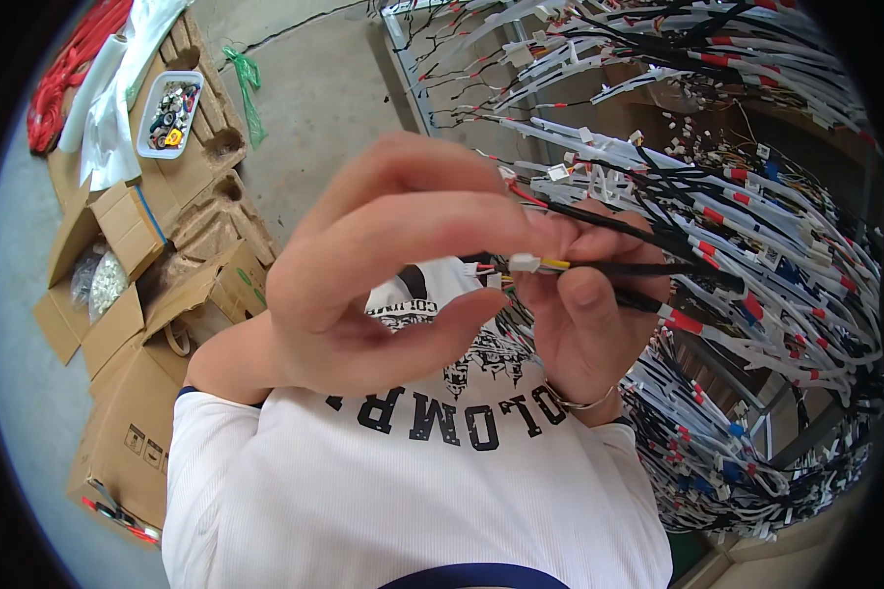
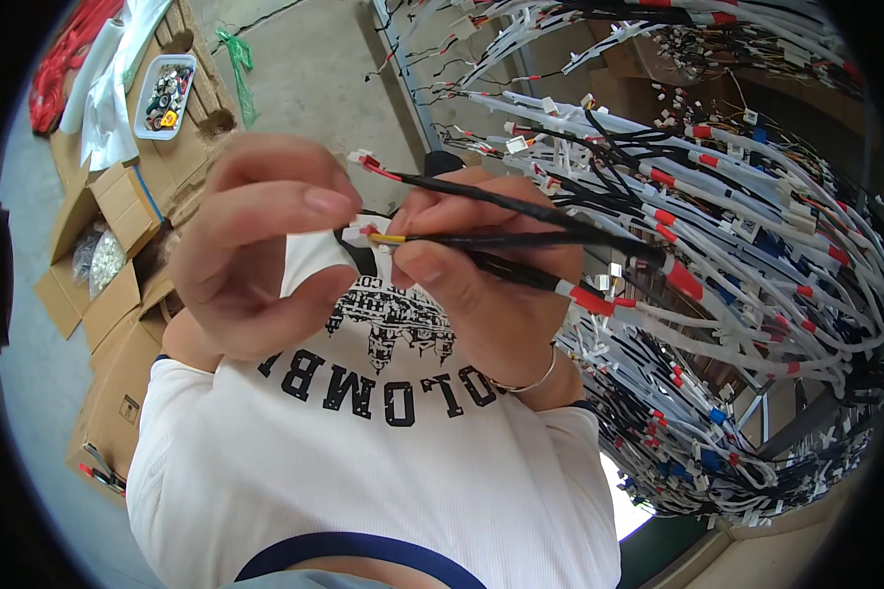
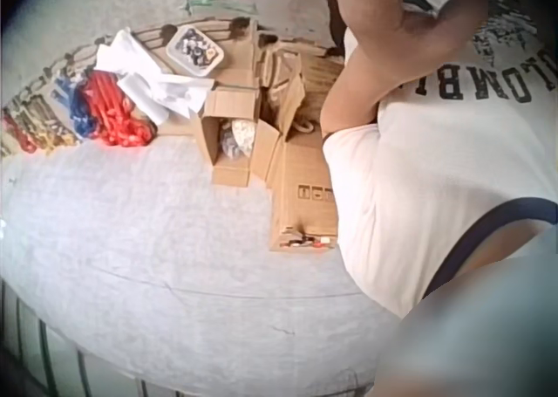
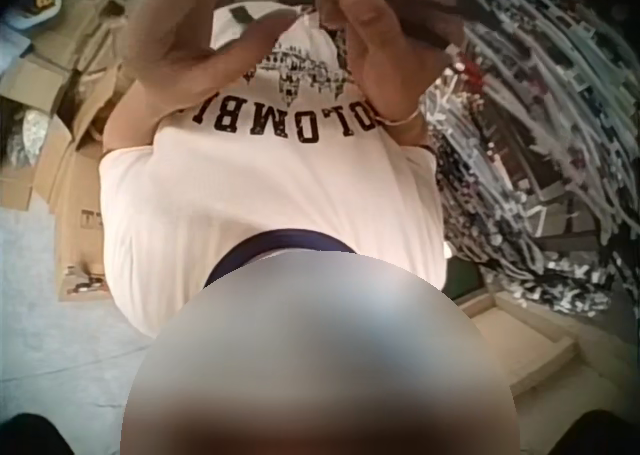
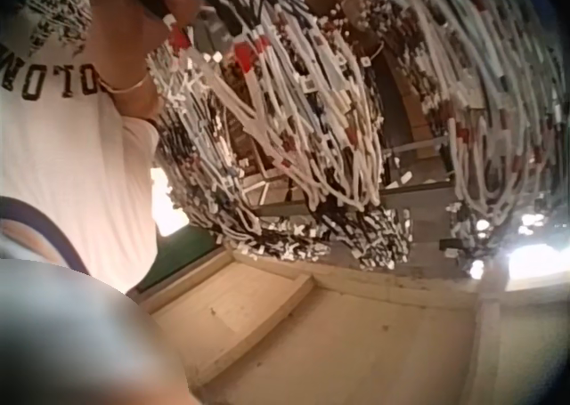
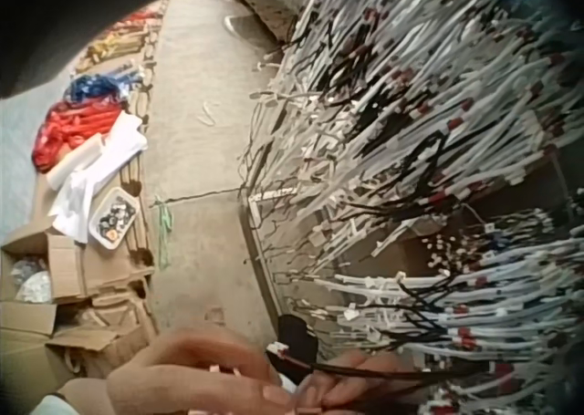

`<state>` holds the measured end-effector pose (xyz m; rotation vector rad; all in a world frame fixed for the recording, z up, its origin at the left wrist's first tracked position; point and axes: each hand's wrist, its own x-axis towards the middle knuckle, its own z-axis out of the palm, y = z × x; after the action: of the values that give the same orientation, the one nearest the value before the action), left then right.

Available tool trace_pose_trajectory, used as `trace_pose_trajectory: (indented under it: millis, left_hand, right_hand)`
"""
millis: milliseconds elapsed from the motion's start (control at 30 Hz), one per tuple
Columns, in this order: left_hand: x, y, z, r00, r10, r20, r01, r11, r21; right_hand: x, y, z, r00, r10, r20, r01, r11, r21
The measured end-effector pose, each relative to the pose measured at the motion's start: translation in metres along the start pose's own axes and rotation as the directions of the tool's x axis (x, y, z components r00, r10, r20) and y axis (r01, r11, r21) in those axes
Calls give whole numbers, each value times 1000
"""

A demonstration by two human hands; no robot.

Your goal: Apply electrical tape to bundles of wires and organize wire harnesses on a storage rack.

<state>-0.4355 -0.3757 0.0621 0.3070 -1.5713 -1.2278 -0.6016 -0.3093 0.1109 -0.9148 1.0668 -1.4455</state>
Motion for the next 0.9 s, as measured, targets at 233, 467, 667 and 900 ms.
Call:
trace_pose_trajectory:
  millis: [233,467,667,900]
  left_hand:
    - [-5,9,13,958,-278,-74,248,927,-281]
    - [-8,10,16,930,-363,-55,297,830,-472]
    - [-8,10,15,943,-327,-60,274,865,-421]
    - [-10,14,13,959,-276,-71,248,930,-271]
  right_hand:
    - [0,-10,7,984,176,-42,-168,974,151]
    - [-4,-12,10,965,241,-101,-221,959,175]
    - [-5,-9,7,984,168,-64,-158,977,142]
    - [-9,-10,2,988,155,-23,-153,986,59]
